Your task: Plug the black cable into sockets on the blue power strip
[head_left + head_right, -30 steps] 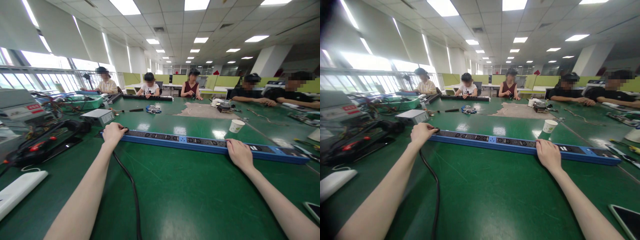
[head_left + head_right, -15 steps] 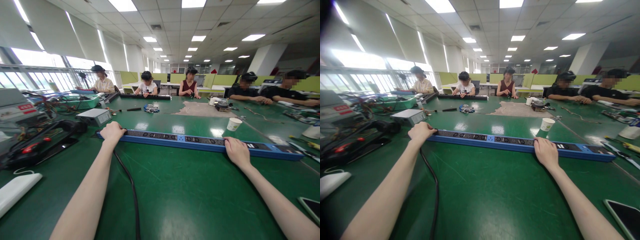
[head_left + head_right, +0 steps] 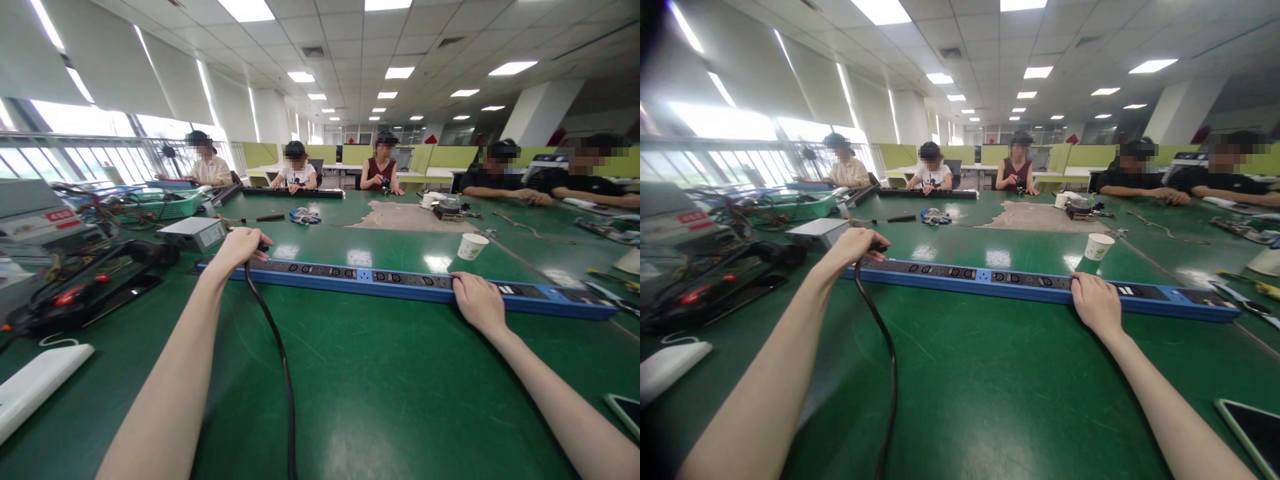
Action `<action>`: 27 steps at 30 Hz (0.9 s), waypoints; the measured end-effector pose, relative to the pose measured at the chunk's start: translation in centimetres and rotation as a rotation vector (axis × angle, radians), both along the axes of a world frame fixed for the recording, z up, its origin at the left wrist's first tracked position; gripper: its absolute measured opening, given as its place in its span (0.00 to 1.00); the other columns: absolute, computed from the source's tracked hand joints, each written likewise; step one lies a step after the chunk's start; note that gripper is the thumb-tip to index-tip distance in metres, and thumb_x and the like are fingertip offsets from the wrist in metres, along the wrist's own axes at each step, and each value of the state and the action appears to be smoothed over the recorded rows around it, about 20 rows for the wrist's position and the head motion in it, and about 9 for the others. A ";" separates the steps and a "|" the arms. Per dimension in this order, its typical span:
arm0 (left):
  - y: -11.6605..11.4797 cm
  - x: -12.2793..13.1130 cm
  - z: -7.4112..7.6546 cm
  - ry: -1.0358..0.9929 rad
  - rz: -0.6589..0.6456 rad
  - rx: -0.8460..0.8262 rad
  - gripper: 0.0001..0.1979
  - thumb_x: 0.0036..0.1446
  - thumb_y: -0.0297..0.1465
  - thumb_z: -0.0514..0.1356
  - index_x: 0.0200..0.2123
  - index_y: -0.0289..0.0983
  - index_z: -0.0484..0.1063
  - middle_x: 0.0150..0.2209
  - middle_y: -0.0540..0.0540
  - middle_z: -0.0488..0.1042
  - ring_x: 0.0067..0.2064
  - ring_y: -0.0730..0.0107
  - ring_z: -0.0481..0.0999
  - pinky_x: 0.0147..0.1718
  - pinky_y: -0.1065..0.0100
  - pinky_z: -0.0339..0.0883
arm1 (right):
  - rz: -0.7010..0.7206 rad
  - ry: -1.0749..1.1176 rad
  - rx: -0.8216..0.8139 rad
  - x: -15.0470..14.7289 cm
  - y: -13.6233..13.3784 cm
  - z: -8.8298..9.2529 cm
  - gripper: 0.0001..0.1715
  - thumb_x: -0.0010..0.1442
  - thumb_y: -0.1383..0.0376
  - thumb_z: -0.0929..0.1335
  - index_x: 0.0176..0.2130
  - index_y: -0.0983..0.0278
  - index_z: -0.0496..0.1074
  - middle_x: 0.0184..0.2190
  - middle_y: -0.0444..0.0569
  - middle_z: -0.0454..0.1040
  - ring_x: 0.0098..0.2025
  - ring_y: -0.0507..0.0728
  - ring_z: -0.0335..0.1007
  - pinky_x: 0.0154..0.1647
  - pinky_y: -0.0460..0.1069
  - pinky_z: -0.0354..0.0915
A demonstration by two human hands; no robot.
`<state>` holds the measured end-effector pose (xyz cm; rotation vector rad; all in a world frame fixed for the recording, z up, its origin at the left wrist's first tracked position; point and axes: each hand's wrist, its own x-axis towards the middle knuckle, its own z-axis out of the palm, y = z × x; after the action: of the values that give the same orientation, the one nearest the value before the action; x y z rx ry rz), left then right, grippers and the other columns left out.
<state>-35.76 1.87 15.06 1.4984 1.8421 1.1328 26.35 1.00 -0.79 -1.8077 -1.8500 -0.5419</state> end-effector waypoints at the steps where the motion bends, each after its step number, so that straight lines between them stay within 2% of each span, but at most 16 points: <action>1: 0.1 0.4 -0.3 -0.124 -0.050 -0.036 0.17 0.55 0.38 0.61 0.37 0.32 0.84 0.34 0.36 0.85 0.35 0.52 0.88 0.41 0.59 0.84 | 0.001 -0.004 0.004 0.0 0.0 0.0 0.28 0.78 0.57 0.55 0.57 0.62 0.78 0.55 0.56 0.83 0.59 0.66 0.76 0.60 0.61 0.63; 3: 0.3 1.2 -0.8 -0.280 -0.135 -0.096 0.15 0.52 0.36 0.62 0.36 0.31 0.83 0.35 0.33 0.85 0.38 0.50 0.89 0.43 0.58 0.85 | 0.003 -0.010 0.006 0.1 0.1 -0.1 0.28 0.78 0.57 0.55 0.57 0.62 0.78 0.55 0.56 0.83 0.59 0.66 0.76 0.60 0.61 0.62; 5: 0.3 1.8 -1.3 -0.280 -0.226 -0.128 0.13 0.49 0.33 0.64 0.35 0.31 0.84 0.37 0.33 0.86 0.43 0.50 0.89 0.48 0.59 0.84 | 0.004 -0.007 0.003 0.2 0.1 -0.1 0.28 0.78 0.57 0.55 0.57 0.61 0.78 0.56 0.57 0.83 0.59 0.66 0.76 0.60 0.61 0.62; 8: 0.2 2.7 -1.9 -0.032 -0.418 -0.126 0.14 0.49 0.33 0.66 0.38 0.35 0.86 0.44 0.38 0.88 0.51 0.53 0.87 0.55 0.61 0.80 | 0.004 0.005 -0.010 0.3 0.2 -0.1 0.28 0.78 0.57 0.55 0.57 0.61 0.78 0.56 0.56 0.83 0.60 0.66 0.75 0.61 0.61 0.62; 10: 0.3 3.3 -2.5 0.168 -0.524 -0.072 0.18 0.52 0.35 0.67 0.45 0.37 0.86 0.48 0.41 0.88 0.51 0.55 0.86 0.55 0.62 0.79 | 0.001 0.010 -0.016 0.2 0.2 0.0 0.28 0.78 0.57 0.55 0.57 0.61 0.78 0.57 0.55 0.83 0.60 0.66 0.75 0.61 0.61 0.62; 13: 0.9 4.3 -3.9 0.431 -0.497 0.055 0.26 0.58 0.36 0.65 0.59 0.37 0.82 0.51 0.41 0.86 0.46 0.57 0.86 0.53 0.61 0.78 | -0.007 0.009 -0.014 0.1 0.1 0.0 0.28 0.78 0.57 0.55 0.57 0.61 0.79 0.56 0.55 0.83 0.60 0.66 0.76 0.60 0.61 0.62; 16: 1.5 5.4 -5.4 0.710 -0.423 0.167 0.29 0.64 0.33 0.60 0.67 0.38 0.78 0.52 0.39 0.82 0.49 0.55 0.84 0.56 0.59 0.75 | -0.005 0.011 -0.011 0.0 0.0 0.1 0.28 0.78 0.57 0.55 0.57 0.61 0.79 0.56 0.56 0.83 0.59 0.66 0.76 0.61 0.61 0.62; 20: 1.6 6.0 -6.2 0.941 -0.390 0.210 0.24 0.67 0.32 0.57 0.62 0.42 0.82 0.55 0.37 0.79 0.57 0.51 0.81 0.62 0.56 0.72 | 0.002 0.017 -0.012 0.0 0.0 0.2 0.28 0.78 0.57 0.55 0.57 0.62 0.79 0.56 0.56 0.83 0.59 0.66 0.76 0.60 0.61 0.62; 23: 1.5 5.8 -5.7 0.949 -0.440 0.199 0.22 0.67 0.36 0.61 0.60 0.42 0.83 0.60 0.38 0.80 0.63 0.49 0.79 0.65 0.57 0.69 | 0.000 0.011 -0.017 0.0 0.0 0.3 0.29 0.78 0.57 0.55 0.57 0.62 0.79 0.56 0.57 0.83 0.59 0.66 0.76 0.59 0.60 0.62; 27: 1.1 5.8 -4.9 0.900 -0.491 0.078 0.19 0.65 0.39 0.65 0.57 0.42 0.82 0.53 0.42 0.85 0.55 0.53 0.84 0.55 0.62 0.74 | -0.004 -0.001 -0.019 0.1 0.0 0.2 0.29 0.78 0.57 0.54 0.57 0.62 0.79 0.56 0.56 0.83 0.59 0.66 0.76 0.60 0.61 0.62</action>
<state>-29.99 3.00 10.16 2.5909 1.7337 0.2869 26.43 0.98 -0.57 -1.8240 -1.8582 -0.5289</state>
